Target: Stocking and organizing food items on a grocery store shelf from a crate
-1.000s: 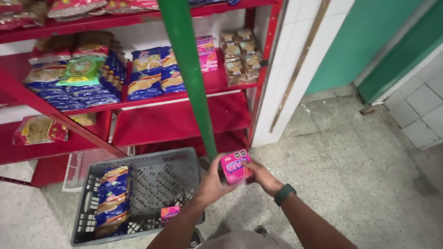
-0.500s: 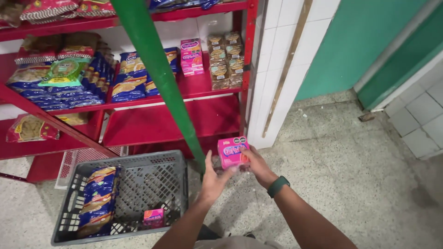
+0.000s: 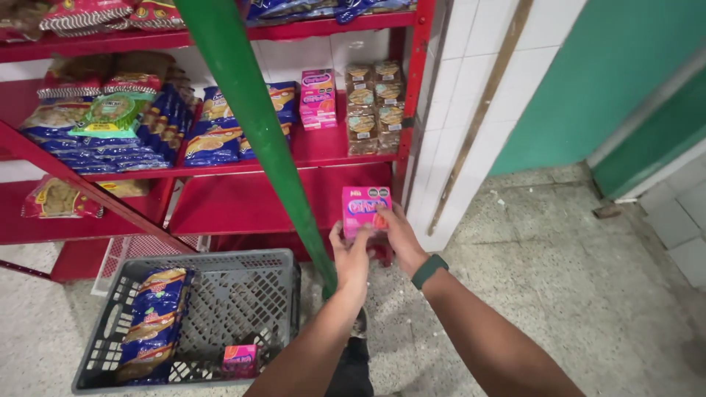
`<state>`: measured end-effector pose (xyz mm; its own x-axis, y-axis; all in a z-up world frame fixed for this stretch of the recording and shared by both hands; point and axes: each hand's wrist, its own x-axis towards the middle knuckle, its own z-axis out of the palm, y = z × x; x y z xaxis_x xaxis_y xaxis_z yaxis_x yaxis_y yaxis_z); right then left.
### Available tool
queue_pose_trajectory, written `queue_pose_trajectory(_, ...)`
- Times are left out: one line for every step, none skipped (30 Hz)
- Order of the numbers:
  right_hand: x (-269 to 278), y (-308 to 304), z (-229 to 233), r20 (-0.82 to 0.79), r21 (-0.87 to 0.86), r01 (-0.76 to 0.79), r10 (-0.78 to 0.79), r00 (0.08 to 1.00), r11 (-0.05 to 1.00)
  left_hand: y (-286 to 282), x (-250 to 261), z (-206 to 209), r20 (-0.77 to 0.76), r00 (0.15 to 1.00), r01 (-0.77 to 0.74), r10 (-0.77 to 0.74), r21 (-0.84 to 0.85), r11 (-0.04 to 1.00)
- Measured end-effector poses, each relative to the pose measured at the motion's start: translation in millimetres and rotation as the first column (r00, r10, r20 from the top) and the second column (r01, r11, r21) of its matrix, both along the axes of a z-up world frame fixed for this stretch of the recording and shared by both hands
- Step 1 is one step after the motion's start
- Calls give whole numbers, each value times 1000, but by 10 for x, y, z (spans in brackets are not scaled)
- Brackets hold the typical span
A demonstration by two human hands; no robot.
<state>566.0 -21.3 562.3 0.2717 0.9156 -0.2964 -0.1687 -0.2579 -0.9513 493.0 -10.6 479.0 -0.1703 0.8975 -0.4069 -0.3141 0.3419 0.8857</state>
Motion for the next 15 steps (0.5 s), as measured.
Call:
queue_pose_trajectory(-8,101,-44,-1,2,-2,2,1000,1000,90,15,-5,-1,1000,-2,2,2,1000)
queue_pose_trajectory(-9,207,-84,8,14,8,-8,1000,1000,183,40,-8,8,998,-56,56,-23,998)
queue_pose_trajectory(-11,314,-124,16,26,18,-18,1000,999,279,62,-9,15,994,-110,111,-48,993)
queue_pose_trajectory(-15,399,-138,17,28,14,-14,1000,1000,406,83,-90,17,993,-114,115,-46,992)
queue_pose_trajectory(-22,485,-151,20,34,3,-3,1000,999,535,102,-170,64,986,-150,155,-72,986)
queue_pose_trajectory(-23,580,-157,24,41,-9,8,1000,999,675,127,-242,111,975,-184,195,-98,978)
queue_pose_trajectory(-6,670,-164,27,45,-13,12,1000,999,772,148,-225,114,973,-188,198,-95,978)
queue_pose_trajectory(-1,759,-176,29,49,-30,29,999,998,864,156,-212,119,969,-208,216,-81,975)
queue_pose_trajectory(3,849,-189,32,52,-48,46,998,997,957,163,-200,125,964,-227,234,-67,971)
queue_pose_trajectory(6,983,-241,32,52,-53,52,998,997,1049,138,-180,125,963,-233,240,-67,970)
queue_pose_trajectory(8,1116,-293,38,57,-67,65,997,996,1139,111,-160,133,954,-267,271,-43,963)
queue_pose_trajectory(10,1260,-340,45,64,-80,77,996,995,1243,86,-135,142,943,-301,300,-17,954)
queue_pose_trajectory(-16,1348,-319,45,67,-85,82,996,994,1400,48,-204,142,942,-305,304,-14,952)
queue_pose_trajectory(-32,1442,-288,75,70,-95,89,993,993,1566,20,-264,107,935,-345,339,42,938)
queue_pose_trajectory(-49,1536,-256,104,73,-104,97,990,992,1733,-9,-322,74,924,-381,375,100,919)
